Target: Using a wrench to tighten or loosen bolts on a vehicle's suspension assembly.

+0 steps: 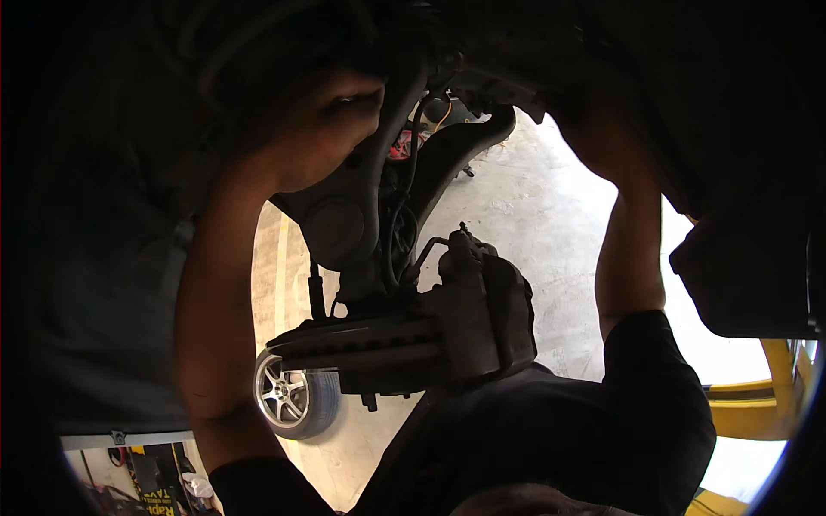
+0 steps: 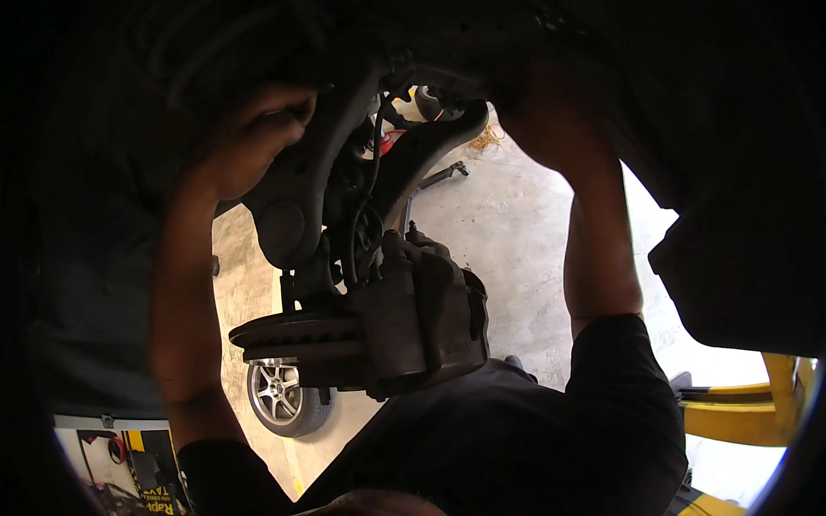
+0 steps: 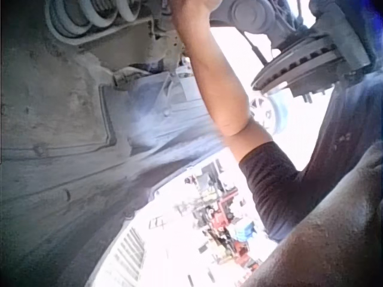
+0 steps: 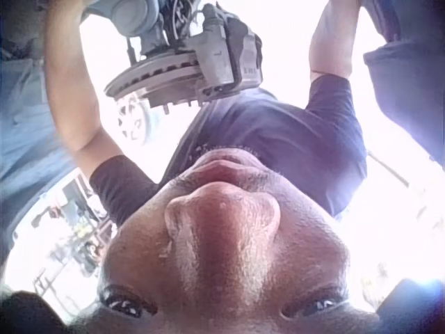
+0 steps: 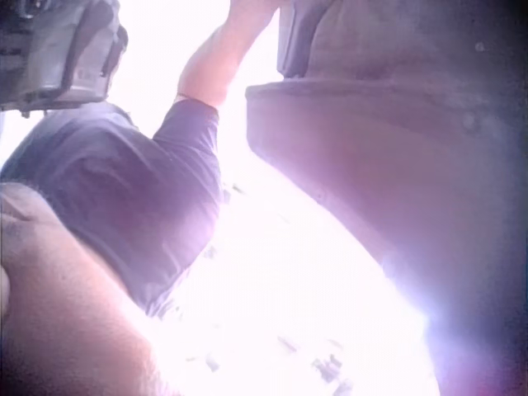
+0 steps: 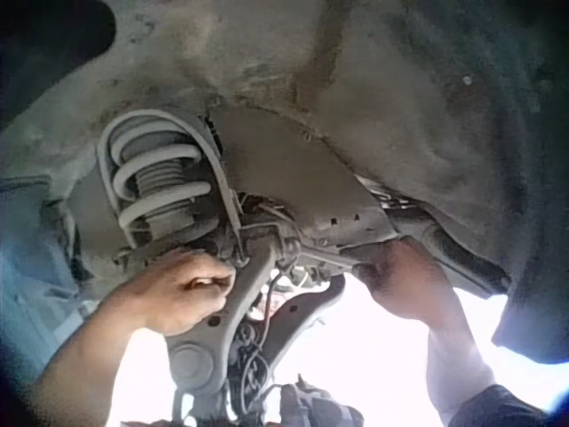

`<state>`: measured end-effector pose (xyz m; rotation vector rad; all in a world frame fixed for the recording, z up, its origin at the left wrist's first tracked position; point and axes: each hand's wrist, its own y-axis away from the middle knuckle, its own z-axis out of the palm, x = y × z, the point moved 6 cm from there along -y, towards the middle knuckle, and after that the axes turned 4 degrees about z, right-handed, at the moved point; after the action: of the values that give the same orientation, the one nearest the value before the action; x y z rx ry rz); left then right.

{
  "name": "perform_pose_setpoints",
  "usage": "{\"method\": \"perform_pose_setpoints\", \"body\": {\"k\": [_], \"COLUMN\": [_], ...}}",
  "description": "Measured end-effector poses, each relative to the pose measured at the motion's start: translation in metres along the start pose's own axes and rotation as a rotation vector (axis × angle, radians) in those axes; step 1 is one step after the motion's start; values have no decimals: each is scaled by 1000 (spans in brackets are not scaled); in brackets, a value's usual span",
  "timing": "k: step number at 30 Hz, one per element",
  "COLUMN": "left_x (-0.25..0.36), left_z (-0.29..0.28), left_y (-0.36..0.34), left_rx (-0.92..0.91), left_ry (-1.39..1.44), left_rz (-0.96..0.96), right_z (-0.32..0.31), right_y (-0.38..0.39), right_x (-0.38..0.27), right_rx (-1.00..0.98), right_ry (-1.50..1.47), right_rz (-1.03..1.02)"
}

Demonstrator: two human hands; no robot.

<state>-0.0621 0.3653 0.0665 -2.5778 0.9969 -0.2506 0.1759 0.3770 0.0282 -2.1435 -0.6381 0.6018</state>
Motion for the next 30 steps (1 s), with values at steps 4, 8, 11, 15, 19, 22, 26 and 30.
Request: {"method": "perform_pose_setpoints", "body": {"k": [4,8,11,15,19,22,26,30], "left_x": [6,5,8,-1,-13,-12,-13,8], "left_z": [2,-1,-2,4,1,1,4,-3], "left_y": [-1,0,0,-4,-3,-4,2,-7], "left_rx": [-48,38,-39,-20,42,72,47,197], "left_ry": [-60,-8,39,261,178,279,337,100], "left_rz": [108,56,-44,-228,-142,-213,-291,237], "right_z": [-27,-25,-6,-15,-10,12,53,111], "right_y": [-9,-23,-48,-109,-130,-101,14,67], "right_x": [-26,-32,-19,-47,-84,-68,-52,-16], "right_rx": [-88,-155,-375,-436,-585,-562,51,269], "right_ry": [101,161,296,528,487,559,-97,-299], "right_rz": [192,319,261,150,75,-445,-16,244]}}
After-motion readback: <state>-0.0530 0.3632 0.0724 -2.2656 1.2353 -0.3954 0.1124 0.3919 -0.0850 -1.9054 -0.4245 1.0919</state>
